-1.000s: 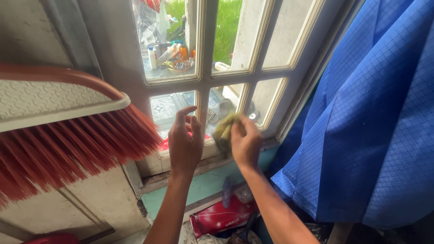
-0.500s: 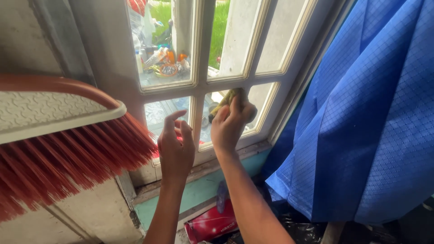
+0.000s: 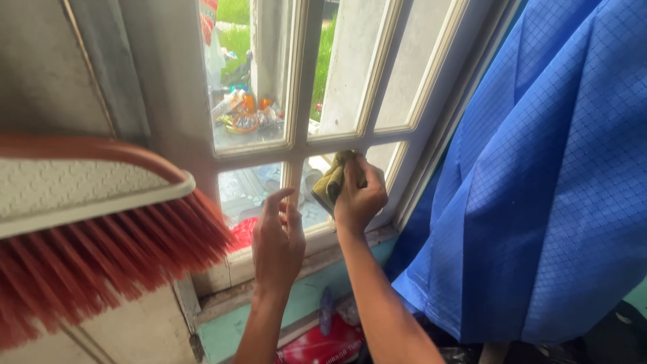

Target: The person wipes a multi-pane window with a cloth, focusing on the lower panes and frame. They briefly pick up a spray bottle, then continue wiping the same window area with the cloth.

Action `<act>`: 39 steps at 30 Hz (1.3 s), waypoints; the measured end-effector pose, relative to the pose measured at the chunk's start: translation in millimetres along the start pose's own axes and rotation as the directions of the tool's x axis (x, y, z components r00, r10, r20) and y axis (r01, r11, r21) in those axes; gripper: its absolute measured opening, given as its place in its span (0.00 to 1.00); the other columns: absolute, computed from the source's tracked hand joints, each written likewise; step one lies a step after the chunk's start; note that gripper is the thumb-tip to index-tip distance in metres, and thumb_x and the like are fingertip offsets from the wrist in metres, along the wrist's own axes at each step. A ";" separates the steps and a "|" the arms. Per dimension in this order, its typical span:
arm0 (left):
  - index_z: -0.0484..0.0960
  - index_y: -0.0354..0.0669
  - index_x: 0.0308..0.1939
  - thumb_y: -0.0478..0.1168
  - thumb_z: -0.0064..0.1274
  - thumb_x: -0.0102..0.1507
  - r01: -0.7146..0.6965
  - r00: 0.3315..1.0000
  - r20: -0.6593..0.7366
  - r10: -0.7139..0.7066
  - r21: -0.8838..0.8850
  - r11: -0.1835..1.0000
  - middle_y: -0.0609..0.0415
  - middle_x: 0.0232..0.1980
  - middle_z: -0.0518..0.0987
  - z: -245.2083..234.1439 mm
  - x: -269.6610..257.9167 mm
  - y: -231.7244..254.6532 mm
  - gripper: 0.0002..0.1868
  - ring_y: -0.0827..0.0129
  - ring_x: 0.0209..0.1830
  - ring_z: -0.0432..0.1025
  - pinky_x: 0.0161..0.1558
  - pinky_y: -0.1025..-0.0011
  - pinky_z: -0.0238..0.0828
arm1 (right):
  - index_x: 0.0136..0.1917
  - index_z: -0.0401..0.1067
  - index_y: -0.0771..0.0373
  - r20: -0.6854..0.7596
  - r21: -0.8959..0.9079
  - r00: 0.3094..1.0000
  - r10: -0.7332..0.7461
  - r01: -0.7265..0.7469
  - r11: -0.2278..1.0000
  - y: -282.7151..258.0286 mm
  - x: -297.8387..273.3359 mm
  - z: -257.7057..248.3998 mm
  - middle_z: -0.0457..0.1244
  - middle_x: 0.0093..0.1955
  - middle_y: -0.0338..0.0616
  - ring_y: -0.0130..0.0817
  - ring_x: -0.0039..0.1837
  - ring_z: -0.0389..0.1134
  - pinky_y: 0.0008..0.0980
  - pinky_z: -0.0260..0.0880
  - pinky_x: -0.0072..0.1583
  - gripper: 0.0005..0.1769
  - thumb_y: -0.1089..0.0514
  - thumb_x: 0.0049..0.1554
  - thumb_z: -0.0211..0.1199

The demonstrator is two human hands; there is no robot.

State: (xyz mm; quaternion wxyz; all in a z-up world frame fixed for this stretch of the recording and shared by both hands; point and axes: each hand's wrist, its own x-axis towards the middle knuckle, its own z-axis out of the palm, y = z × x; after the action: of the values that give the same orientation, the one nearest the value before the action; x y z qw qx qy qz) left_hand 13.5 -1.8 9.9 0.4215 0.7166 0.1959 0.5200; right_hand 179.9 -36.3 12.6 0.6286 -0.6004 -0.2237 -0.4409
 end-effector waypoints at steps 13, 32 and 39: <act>0.77 0.47 0.58 0.42 0.43 0.69 -0.038 0.996 -0.076 0.039 0.016 0.999 0.43 0.37 0.82 28.3 2.8 -18.8 0.15 0.49 0.35 0.78 0.34 0.56 0.77 | 0.48 0.81 0.60 0.309 0.231 0.946 -0.095 0.022 0.973 -33.2 -9.8 2.6 0.70 0.42 0.46 0.36 0.43 0.72 0.33 0.73 0.47 0.04 0.61 0.57 0.70; 0.80 0.51 0.52 0.41 0.41 0.70 -0.125 0.990 -0.014 0.137 0.329 0.936 0.49 0.41 0.82 34.2 -30.1 -70.9 0.12 0.49 0.39 0.79 0.40 0.56 0.76 | 0.39 0.74 0.53 0.758 0.105 0.529 -0.382 0.480 0.871 73.5 -81.4 -53.5 0.63 0.37 0.36 0.40 0.39 0.70 0.40 0.75 0.39 0.04 0.57 0.57 0.65; 0.77 0.57 0.52 0.45 0.39 0.70 -0.032 0.999 0.039 0.018 0.384 0.923 0.49 0.39 0.81 45.6 -38.4 -69.9 0.12 0.44 0.40 0.78 0.41 0.46 0.75 | 0.36 0.68 0.44 0.827 -0.035 0.319 -0.463 0.851 0.524 83.3 -67.3 -58.2 0.60 0.37 0.29 0.33 0.39 0.69 0.29 0.73 0.34 0.07 0.58 0.53 0.62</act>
State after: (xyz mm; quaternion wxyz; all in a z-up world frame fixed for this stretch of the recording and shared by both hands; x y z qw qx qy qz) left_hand 51.4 -7.9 -73.6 0.2695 0.7967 0.2776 0.4643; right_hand 199.6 -81.6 -98.8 0.0657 -0.6996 -0.5732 -0.4215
